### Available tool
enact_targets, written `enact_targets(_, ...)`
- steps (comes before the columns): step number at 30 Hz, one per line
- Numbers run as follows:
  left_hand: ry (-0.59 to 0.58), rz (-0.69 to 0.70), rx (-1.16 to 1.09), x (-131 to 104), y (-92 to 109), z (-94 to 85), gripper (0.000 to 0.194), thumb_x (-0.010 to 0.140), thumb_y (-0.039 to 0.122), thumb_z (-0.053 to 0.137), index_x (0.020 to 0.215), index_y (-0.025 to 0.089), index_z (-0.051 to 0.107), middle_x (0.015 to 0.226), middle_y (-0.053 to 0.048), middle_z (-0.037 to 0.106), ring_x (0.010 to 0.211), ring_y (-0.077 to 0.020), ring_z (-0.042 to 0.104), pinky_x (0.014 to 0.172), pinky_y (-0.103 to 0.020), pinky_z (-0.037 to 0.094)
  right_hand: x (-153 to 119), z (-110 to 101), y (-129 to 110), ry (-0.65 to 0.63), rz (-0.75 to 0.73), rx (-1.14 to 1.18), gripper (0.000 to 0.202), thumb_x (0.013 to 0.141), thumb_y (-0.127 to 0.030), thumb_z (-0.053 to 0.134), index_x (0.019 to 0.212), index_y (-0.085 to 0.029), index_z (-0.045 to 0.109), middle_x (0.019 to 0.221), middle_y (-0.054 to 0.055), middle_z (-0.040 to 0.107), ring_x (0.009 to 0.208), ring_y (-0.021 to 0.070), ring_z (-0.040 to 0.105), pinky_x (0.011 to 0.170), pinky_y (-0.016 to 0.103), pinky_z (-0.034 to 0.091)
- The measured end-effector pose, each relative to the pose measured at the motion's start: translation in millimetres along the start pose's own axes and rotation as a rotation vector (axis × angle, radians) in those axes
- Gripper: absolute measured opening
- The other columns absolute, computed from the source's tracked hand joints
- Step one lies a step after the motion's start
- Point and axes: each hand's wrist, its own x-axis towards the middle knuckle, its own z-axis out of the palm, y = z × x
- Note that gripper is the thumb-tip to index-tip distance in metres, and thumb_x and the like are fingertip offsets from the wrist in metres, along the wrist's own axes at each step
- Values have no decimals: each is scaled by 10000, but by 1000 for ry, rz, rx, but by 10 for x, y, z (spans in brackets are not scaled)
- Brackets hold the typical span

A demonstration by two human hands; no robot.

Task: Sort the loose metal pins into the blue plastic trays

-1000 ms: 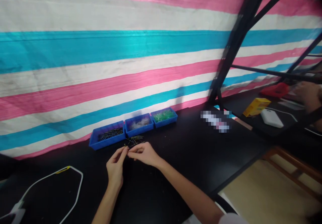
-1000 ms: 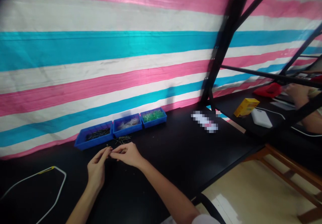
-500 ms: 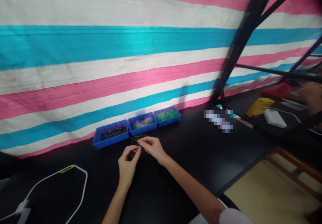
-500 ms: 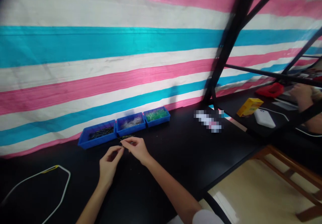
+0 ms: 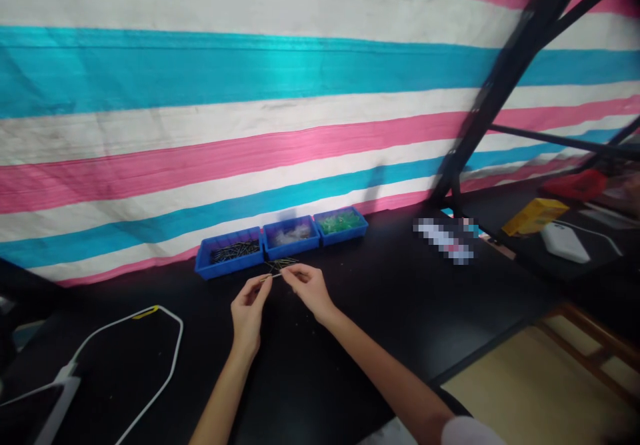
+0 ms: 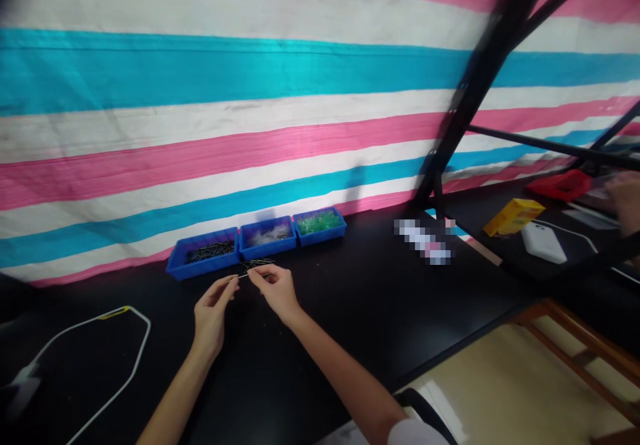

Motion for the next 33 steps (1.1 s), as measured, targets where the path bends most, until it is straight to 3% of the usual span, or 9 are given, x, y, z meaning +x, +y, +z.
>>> enact_targets(5,-19,21,-11,15,-16,-18,327,629,370,676,865,144,656,901,-63,645,865,-194,584,740,-282,470,-5,15,19,-67,-27,0,355,683,-445,613,862,-146,684,756,47,648,471,65,467,430,202,380)
enact_targets(13,-44,20,-15,24,-11,-2,305,615,359,690,828,141,659,885,-52,636,884,-195,577,777,-290,461,-3,-7,29,-60,-39,-35,341,678,-443,619,821,-142,691,743,51,653,520,93,515,457,208,424)
enact_targets(20,-30,109,79,30,-42,-6,308,635,393,665,817,146,651,876,-50,629,851,-183,576,748,-276,461,-47,5,98,-206,-85,-254,277,709,-405,599,790,-160,698,745,37,656,540,97,537,493,210,428)
enact_targets(26,13,57,40,29,-10,14,333,640,391,664,870,151,637,844,-35,632,778,-154,575,702,-253,447,-36,-16,14,-157,-142,-197,255,708,-384,601,771,-149,677,721,34,641,515,94,527,465,210,421)
enact_targets(31,-65,92,84,-16,49,11,289,700,396,605,844,150,647,816,-52,637,742,-150,571,677,-258,446,-13,39,-6,-20,-84,-77,288,683,-407,626,785,-141,667,680,38,628,430,69,453,394,209,363)
enact_targets(33,-38,113,132,-22,43,0,289,713,394,592,860,152,649,817,-60,632,703,-140,558,654,-256,444,20,83,35,-7,-49,-51,317,683,-423,623,815,-139,669,677,40,629,407,61,427,361,203,326)
